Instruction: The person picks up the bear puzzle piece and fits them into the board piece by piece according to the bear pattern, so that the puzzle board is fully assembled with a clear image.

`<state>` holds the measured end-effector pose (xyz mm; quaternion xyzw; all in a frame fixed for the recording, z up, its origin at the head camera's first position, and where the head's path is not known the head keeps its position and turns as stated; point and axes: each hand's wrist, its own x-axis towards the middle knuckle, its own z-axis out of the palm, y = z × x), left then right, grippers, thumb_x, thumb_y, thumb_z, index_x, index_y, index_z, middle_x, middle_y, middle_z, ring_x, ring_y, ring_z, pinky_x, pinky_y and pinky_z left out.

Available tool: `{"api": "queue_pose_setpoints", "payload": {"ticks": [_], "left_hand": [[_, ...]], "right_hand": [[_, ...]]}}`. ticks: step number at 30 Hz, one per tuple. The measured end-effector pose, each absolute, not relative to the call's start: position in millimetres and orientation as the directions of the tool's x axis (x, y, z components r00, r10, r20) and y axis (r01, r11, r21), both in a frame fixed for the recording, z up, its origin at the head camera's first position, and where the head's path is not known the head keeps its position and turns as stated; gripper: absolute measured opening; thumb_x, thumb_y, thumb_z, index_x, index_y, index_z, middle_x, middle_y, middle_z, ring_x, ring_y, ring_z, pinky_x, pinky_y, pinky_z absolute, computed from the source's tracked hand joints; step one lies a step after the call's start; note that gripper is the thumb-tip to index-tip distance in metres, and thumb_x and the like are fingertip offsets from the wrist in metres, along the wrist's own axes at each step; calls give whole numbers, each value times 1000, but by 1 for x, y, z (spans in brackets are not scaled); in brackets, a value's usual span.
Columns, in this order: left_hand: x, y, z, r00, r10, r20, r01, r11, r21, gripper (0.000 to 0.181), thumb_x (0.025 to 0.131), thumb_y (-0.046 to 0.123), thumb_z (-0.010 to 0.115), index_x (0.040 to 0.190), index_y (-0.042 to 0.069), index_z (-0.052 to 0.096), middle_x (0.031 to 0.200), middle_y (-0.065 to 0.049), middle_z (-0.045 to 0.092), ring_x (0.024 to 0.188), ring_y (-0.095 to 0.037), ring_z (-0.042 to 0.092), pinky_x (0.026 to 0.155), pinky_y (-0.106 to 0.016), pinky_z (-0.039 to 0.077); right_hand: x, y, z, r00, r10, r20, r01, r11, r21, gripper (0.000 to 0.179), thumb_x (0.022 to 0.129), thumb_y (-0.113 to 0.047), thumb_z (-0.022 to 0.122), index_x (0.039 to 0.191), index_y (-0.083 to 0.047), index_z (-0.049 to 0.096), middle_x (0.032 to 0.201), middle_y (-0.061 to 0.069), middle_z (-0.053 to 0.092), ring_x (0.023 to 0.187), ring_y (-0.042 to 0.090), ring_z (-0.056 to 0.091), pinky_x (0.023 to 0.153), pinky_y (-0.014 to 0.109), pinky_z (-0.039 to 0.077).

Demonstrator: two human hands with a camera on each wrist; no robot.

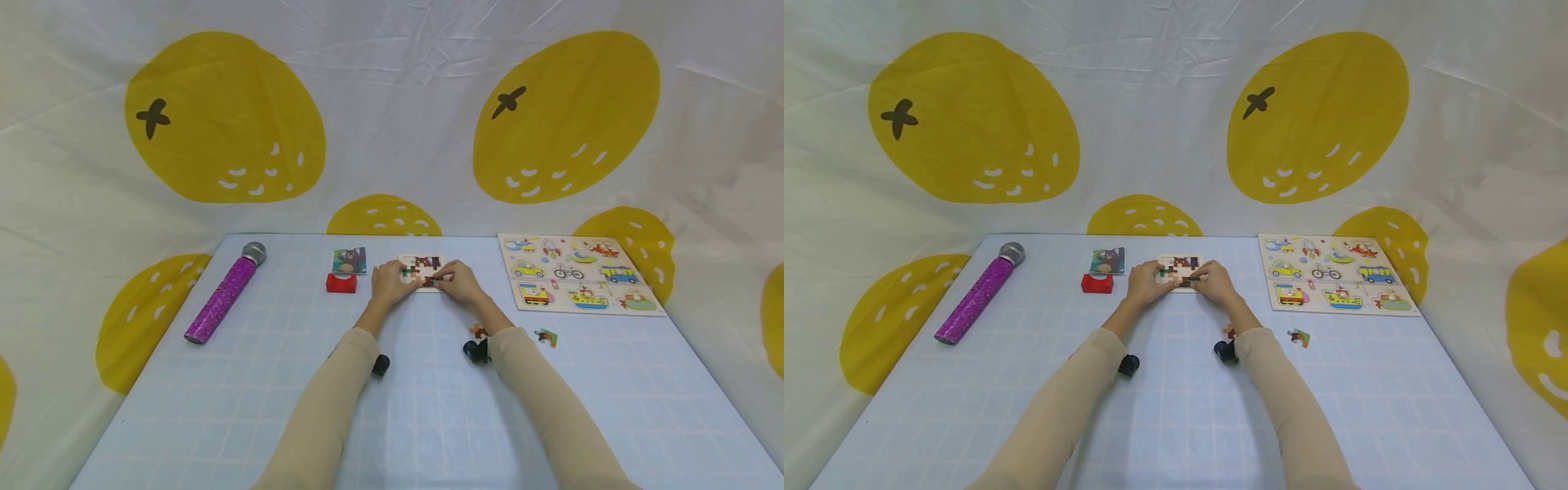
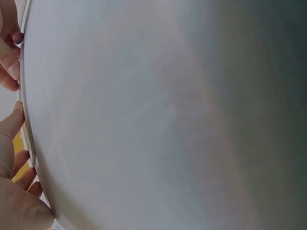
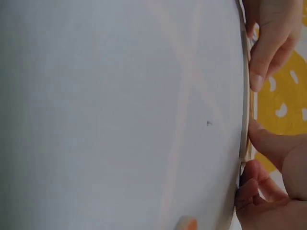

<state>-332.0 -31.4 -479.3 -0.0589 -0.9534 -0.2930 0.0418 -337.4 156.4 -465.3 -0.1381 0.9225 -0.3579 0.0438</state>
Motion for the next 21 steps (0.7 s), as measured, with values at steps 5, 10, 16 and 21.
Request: {"api": "queue_pose_setpoints", "payload": {"ticks": [5, 10, 16, 21], "left_hand": [[-332, -31, -478, -991, 75, 107, 122, 820, 559, 54, 80, 43, 72, 117, 5, 62, 126, -10, 59, 120, -29, 50, 113, -51, 19], [-332, -32, -478, -993, 65, 103, 112, 815, 568, 53, 80, 42, 73, 117, 5, 62, 126, -10, 60, 120, -30, 50, 113, -50, 19], [-330, -32, -478, -992, 71, 105, 120, 805, 581, 54, 79, 42, 73, 117, 5, 62, 126, -10, 60, 120, -30, 50, 113, -50, 19], [-329, -32, -477, -993, 73, 97, 117, 795, 596, 54, 81, 41, 71, 119, 4, 62, 128, -11, 59, 121, -30, 49, 113, -51, 18]], "right_hand": [[-339, 159, -463, -987, -142, -77, -36, 658, -752, 32, 83, -12, 71, 111, 3, 65, 117, 23, 59, 96, 32, 57, 80, 39, 50], [-338, 160, -459, -984, -135, -118, 5, 639, -769, 34, 85, -6, 67, 116, 5, 61, 116, 22, 58, 93, 29, 57, 78, 34, 50], [-332, 168, -458, -976, -206, -64, -92, 665, -741, 35, 86, -8, 64, 117, 7, 59, 113, 24, 60, 101, 36, 59, 85, 40, 51], [-320, 184, -452, -954, -300, -19, -201, 684, -701, 33, 88, -9, 62, 116, 8, 59, 109, 25, 61, 98, 37, 61, 86, 44, 51]]}}
